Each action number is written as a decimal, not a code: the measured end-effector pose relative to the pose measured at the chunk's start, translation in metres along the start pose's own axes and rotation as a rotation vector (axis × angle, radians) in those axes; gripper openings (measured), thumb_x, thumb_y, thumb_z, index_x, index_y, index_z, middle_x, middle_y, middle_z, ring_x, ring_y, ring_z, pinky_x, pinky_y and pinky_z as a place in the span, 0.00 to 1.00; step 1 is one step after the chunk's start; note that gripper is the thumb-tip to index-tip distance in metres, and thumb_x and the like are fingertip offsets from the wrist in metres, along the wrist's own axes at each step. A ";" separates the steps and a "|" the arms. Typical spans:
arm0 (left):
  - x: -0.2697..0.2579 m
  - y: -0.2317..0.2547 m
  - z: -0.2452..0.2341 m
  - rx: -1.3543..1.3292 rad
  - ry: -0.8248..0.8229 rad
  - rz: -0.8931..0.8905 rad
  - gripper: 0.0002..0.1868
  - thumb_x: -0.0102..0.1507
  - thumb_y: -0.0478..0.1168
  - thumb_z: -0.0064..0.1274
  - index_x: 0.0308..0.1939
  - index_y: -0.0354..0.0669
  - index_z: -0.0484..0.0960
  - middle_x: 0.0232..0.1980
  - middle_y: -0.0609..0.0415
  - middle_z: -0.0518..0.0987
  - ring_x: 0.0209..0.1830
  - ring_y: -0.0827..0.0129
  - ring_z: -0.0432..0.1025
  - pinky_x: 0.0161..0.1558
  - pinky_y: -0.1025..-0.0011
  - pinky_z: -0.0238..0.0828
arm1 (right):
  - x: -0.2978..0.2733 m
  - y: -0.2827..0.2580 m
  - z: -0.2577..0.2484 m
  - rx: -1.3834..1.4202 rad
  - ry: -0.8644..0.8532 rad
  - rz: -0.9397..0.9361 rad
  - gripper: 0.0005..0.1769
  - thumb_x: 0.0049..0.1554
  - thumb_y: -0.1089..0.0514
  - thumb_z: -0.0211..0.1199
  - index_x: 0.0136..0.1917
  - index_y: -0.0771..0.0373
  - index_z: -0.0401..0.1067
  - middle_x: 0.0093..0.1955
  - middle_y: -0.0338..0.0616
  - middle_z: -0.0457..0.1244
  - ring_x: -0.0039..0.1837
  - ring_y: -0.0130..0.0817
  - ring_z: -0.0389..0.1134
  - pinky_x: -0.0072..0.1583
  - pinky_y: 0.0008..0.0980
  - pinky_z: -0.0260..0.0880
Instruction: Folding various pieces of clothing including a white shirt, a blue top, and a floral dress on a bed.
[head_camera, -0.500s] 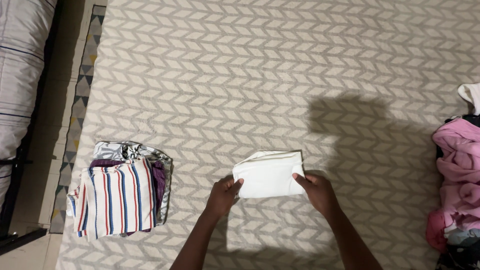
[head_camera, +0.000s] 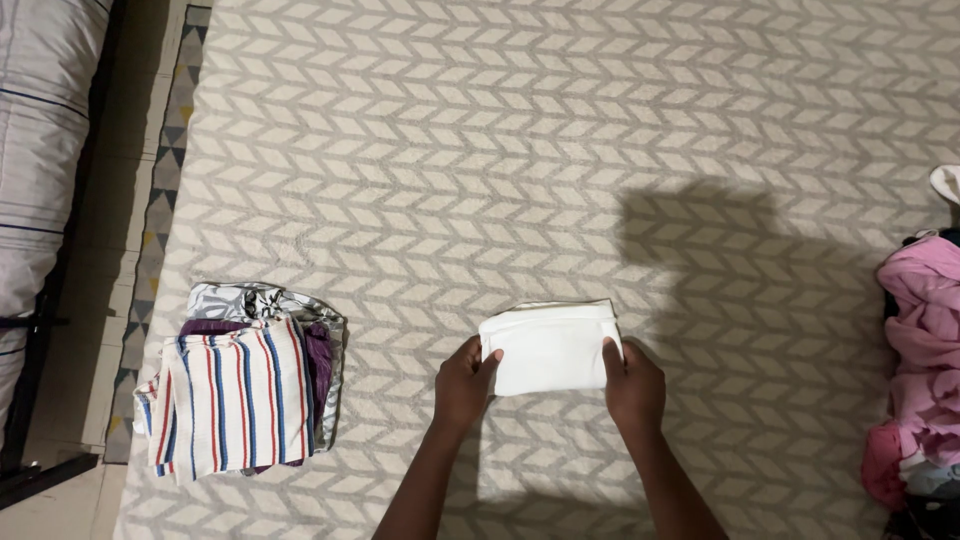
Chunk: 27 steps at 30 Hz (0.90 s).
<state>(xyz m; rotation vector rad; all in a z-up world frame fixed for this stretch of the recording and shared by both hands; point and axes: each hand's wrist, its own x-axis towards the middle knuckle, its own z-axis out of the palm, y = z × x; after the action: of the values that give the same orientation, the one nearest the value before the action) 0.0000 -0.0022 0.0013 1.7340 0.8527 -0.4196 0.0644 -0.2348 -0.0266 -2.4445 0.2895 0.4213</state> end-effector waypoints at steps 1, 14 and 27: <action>-0.001 -0.003 0.000 0.001 -0.001 -0.003 0.19 0.65 0.49 0.55 0.57 0.46 0.82 0.28 0.56 0.82 0.23 0.76 0.70 0.31 0.72 0.69 | -0.001 0.000 0.000 -0.001 -0.002 0.002 0.28 0.65 0.42 0.56 0.34 0.65 0.68 0.26 0.44 0.58 0.29 0.32 0.57 0.37 0.40 0.58; -0.051 0.014 0.041 0.407 0.448 0.677 0.22 0.64 0.31 0.45 0.63 0.41 0.75 0.65 0.46 0.77 0.68 0.55 0.70 0.67 0.53 0.64 | -0.042 -0.025 -0.023 0.115 0.229 -0.509 0.06 0.60 0.63 0.58 0.52 0.63 0.71 0.50 0.48 0.65 0.54 0.40 0.66 0.56 0.39 0.66; 0.006 -0.013 0.044 0.728 0.108 0.988 0.33 0.70 0.49 0.44 0.79 0.46 0.60 0.83 0.57 0.56 0.84 0.66 0.46 0.79 0.55 0.34 | -0.022 -0.004 0.007 -0.498 -0.109 -0.772 0.35 0.64 0.43 0.44 0.81 0.57 0.49 0.85 0.42 0.40 0.84 0.39 0.37 0.78 0.49 0.34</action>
<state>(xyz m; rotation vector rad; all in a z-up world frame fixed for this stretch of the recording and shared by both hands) 0.0001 -0.0400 -0.0262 2.6013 -0.2111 0.0648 0.0436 -0.2244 -0.0216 -2.7359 -0.8814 0.2931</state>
